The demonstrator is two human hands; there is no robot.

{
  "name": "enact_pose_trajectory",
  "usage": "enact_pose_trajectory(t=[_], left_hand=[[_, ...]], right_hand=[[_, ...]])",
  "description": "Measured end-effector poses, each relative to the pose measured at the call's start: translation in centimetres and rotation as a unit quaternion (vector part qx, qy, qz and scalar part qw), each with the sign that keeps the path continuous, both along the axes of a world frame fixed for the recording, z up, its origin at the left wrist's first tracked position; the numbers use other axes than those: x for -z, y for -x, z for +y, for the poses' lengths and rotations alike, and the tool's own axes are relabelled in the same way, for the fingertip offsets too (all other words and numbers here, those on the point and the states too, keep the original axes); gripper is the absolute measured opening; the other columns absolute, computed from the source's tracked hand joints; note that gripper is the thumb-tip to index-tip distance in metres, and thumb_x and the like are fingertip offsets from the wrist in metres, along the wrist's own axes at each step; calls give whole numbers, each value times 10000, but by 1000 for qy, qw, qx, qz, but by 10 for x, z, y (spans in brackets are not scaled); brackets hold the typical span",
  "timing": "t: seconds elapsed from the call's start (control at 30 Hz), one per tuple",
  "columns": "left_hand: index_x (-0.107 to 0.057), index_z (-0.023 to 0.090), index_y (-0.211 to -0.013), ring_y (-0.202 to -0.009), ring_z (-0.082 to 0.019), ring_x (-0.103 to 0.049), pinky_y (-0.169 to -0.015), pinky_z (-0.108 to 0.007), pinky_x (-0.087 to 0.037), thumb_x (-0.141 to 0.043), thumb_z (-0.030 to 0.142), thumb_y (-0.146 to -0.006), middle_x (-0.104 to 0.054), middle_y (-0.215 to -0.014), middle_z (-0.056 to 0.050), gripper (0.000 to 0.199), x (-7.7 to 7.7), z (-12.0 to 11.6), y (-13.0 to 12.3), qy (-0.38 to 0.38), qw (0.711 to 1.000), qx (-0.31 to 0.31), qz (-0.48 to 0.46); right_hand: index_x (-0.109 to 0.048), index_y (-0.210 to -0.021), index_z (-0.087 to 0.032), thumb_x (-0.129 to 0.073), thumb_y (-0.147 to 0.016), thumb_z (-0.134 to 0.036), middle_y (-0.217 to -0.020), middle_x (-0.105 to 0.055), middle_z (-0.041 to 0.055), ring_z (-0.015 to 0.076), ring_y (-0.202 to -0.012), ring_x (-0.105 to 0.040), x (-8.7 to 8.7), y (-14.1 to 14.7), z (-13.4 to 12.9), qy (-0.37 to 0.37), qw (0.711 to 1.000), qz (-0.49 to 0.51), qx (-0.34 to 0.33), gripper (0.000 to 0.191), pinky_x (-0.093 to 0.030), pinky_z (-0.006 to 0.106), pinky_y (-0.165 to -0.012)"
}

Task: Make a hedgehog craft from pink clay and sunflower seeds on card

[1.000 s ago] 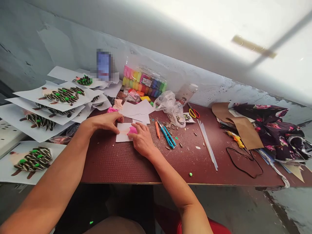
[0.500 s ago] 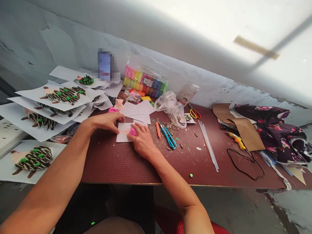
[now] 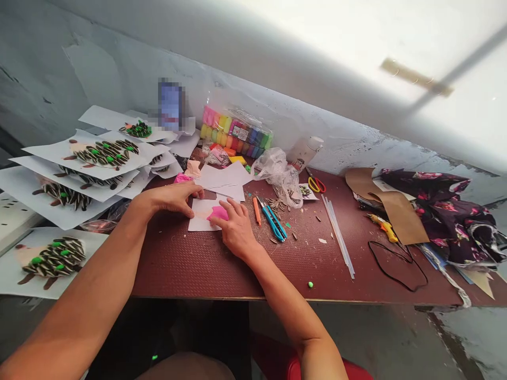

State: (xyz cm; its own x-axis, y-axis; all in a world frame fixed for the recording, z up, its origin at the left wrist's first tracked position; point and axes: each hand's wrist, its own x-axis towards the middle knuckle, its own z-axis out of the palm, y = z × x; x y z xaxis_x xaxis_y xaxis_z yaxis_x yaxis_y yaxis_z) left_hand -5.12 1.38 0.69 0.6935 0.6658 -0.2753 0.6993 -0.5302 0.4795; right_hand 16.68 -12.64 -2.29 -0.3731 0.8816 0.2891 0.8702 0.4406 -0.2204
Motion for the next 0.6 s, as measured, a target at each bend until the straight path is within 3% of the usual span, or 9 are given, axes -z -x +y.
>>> enact_pose_trajectory(t=[0.13, 0.33, 0.5, 0.6], left_hand=[[-635, 220, -1108, -1023, -269, -635, -805, -302, -484, -723, 336, -577, -695, -1147, -72, 550, -1, -1, 0, 0, 1000, 5, -2], [-630, 216, -1114, -1016, -270, -636, -795, -304, -485, -728, 351, -588, -688, -1151, -80, 552, -2, -1, 0, -1, 1000, 5, 8], [-635, 218, -1120, -1034, -278, -634, -800, -308, -484, -736, 335, -578, -694, -1156, -74, 564, -2, -1, -1, 1, 1000, 1, 6], [-630, 214, -1133, -1050, -278, -630, -805, -309, -484, -731, 334, -584, -687, -1188, -76, 570, -3, -2, -1, 8, 1000, -1, 11]], right_hand=[[-759, -1209, -331, -645, -921, -104, -1535, -535, 72, 306, -1471, -378, -1, 3, -2, 10, 999, -30, -17, 384, -317, 547, -1165], [-785, -1143, -341, -603, -936, -84, -1520, -552, 52, 294, -1458, -398, 2, 2, -2, 19, 1000, 1, -8, 376, -339, 541, -1153], [-787, -1134, -330, -546, -947, -59, -1499, -567, 61, 262, -1402, -467, 3, -3, 0, -17, 999, 36, 21, 409, -388, 501, -1123], [-788, -1126, -324, -573, -944, -77, -1493, -575, 67, 274, -1405, -459, 2, -3, 0, -22, 1000, 7, 8, 375, -387, 506, -1117]])
